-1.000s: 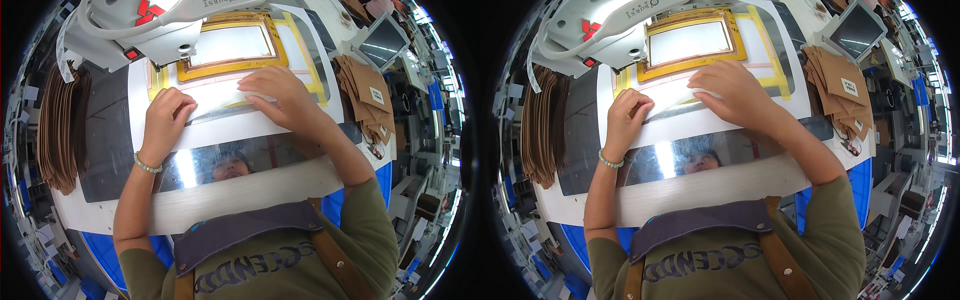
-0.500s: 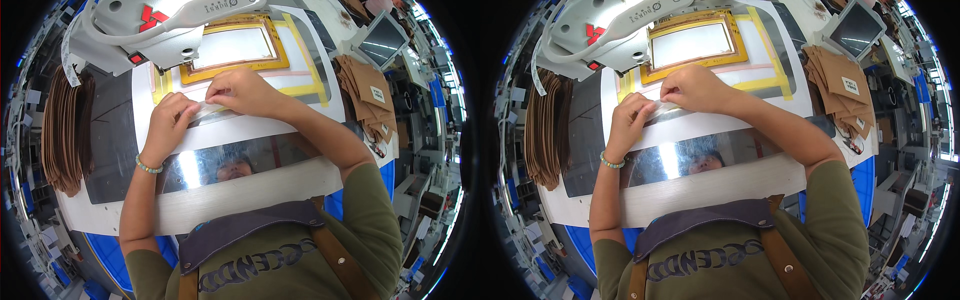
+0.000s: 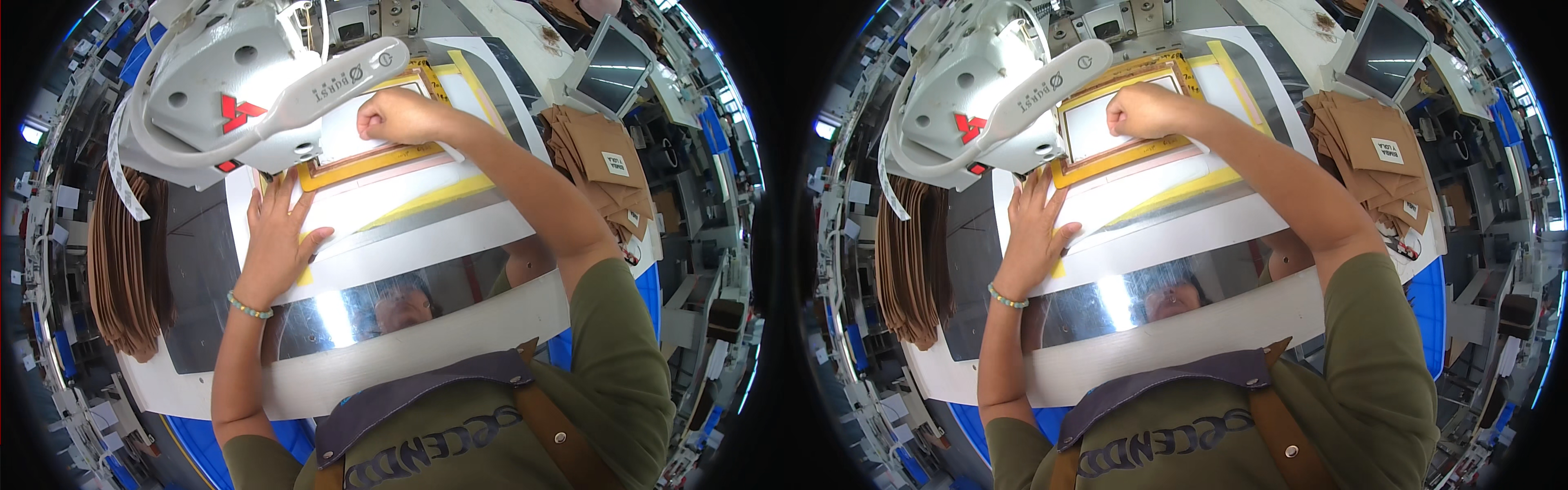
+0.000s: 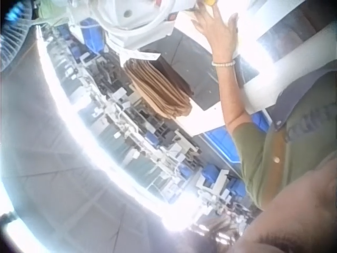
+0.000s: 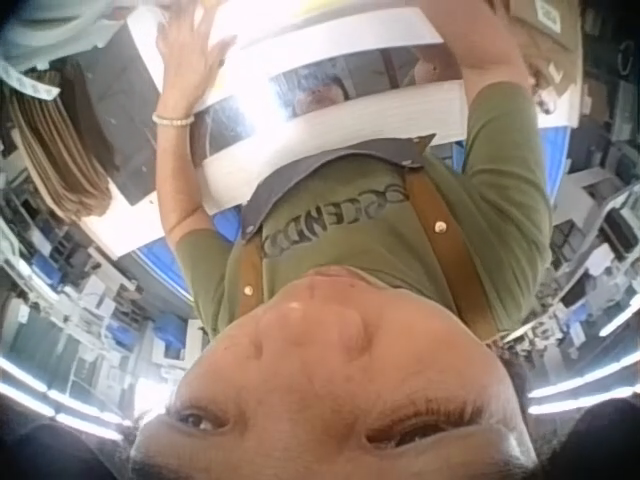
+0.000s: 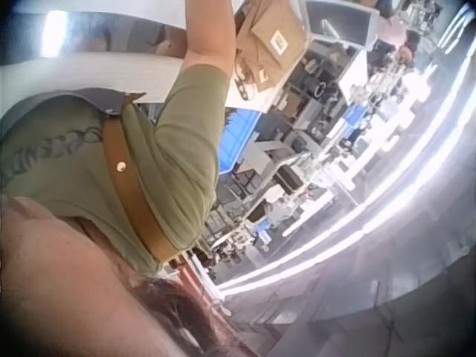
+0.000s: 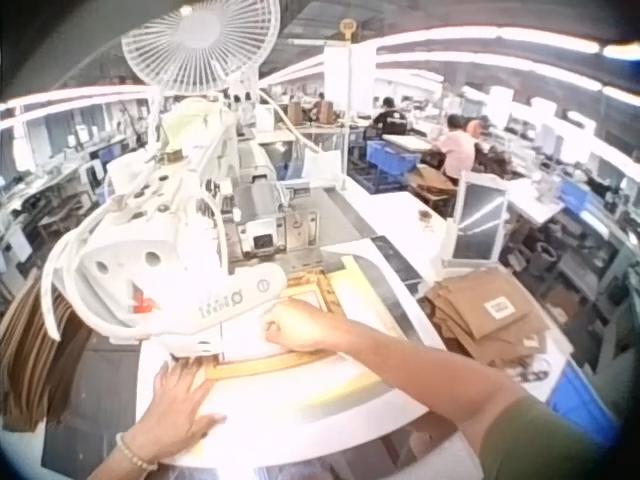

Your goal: Operating a programmable industrial sewing machine to attach brand labels onto leather bag components.

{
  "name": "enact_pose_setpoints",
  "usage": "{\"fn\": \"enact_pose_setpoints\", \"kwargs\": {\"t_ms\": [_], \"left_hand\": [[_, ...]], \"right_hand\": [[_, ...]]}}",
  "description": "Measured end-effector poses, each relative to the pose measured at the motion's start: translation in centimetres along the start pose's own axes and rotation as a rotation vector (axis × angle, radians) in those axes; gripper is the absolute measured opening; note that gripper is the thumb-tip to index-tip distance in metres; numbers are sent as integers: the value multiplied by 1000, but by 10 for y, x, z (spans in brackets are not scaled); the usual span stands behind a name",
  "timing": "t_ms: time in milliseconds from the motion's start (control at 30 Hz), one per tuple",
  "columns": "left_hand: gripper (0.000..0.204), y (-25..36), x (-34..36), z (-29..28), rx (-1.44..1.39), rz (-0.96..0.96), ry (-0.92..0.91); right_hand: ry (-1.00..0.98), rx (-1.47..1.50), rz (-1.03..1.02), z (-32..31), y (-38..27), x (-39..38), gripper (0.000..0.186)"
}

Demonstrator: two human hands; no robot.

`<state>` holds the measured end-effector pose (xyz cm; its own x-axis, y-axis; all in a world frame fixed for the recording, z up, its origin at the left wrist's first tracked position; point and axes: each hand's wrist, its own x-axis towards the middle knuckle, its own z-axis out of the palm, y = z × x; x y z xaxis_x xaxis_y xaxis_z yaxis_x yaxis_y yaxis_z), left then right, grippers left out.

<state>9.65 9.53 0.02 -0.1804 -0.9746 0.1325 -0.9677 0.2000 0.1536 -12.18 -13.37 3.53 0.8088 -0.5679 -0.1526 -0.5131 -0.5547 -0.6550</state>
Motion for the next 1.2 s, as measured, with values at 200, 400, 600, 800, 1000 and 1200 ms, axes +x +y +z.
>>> {"fn": "enact_pose_setpoints", "kwargs": {"t_ms": [200, 400, 600, 800, 1000, 1200], "left_hand": [[75, 2, 1, 5, 3, -39, -3], [72, 5, 3, 4, -18, -63, 0], [71, 6, 4, 4, -16, -89, 11], [70, 4, 3, 9, 14, -87, 13], [69, 5, 3, 8, 41, -87, 9], [65, 6, 3, 7, -17, -96, 24]], "right_hand": [[-85, 87, -81, 12, -9, 9, 12], [-79, 94, -75, 22, -14, 16, 11], [-39, 144, -96, 0, 5, 13, 16], [-18, 103, -40, -55, 44, -17, 15], [-37, -122, 13, -53, 43, -41, 8], [-19, -123, 78, -50, 37, -44, 8]]}}
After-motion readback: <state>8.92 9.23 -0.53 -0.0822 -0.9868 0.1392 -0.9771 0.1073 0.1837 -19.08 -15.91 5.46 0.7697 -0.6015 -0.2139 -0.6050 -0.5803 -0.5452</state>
